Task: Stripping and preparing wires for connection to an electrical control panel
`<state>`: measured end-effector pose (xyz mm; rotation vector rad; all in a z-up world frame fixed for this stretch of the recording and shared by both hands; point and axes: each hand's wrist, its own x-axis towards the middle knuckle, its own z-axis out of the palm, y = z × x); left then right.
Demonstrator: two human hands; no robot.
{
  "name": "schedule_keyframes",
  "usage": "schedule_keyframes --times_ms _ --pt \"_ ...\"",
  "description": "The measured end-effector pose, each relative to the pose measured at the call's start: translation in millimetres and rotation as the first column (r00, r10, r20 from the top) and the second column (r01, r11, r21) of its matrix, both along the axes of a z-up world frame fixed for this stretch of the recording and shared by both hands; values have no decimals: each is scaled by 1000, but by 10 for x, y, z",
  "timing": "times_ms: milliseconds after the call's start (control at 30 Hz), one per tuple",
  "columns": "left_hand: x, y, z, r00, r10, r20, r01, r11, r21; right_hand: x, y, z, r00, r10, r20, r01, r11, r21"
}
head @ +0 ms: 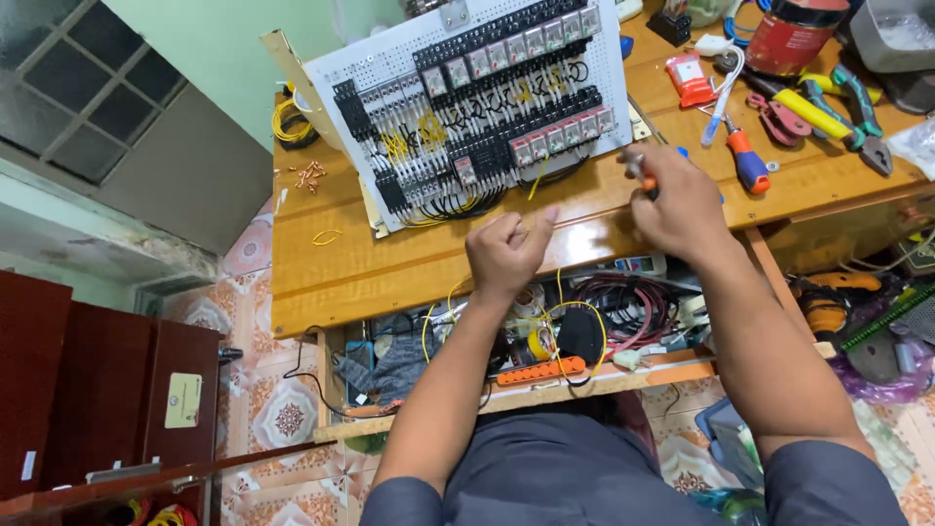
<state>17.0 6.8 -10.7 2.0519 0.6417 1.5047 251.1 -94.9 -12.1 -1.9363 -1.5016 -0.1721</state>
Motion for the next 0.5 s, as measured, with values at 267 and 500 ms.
schedule_keyframes --times_ms 267,500 --pt "-166 175 28 993 -111 -45 106 988 -109 -509 79 226 975 144 172 -89 952 -293" --pt "-228 280 -32 914 -331 -233 264 924 -277 -589 124 381 952 305 7 -294 924 -244"
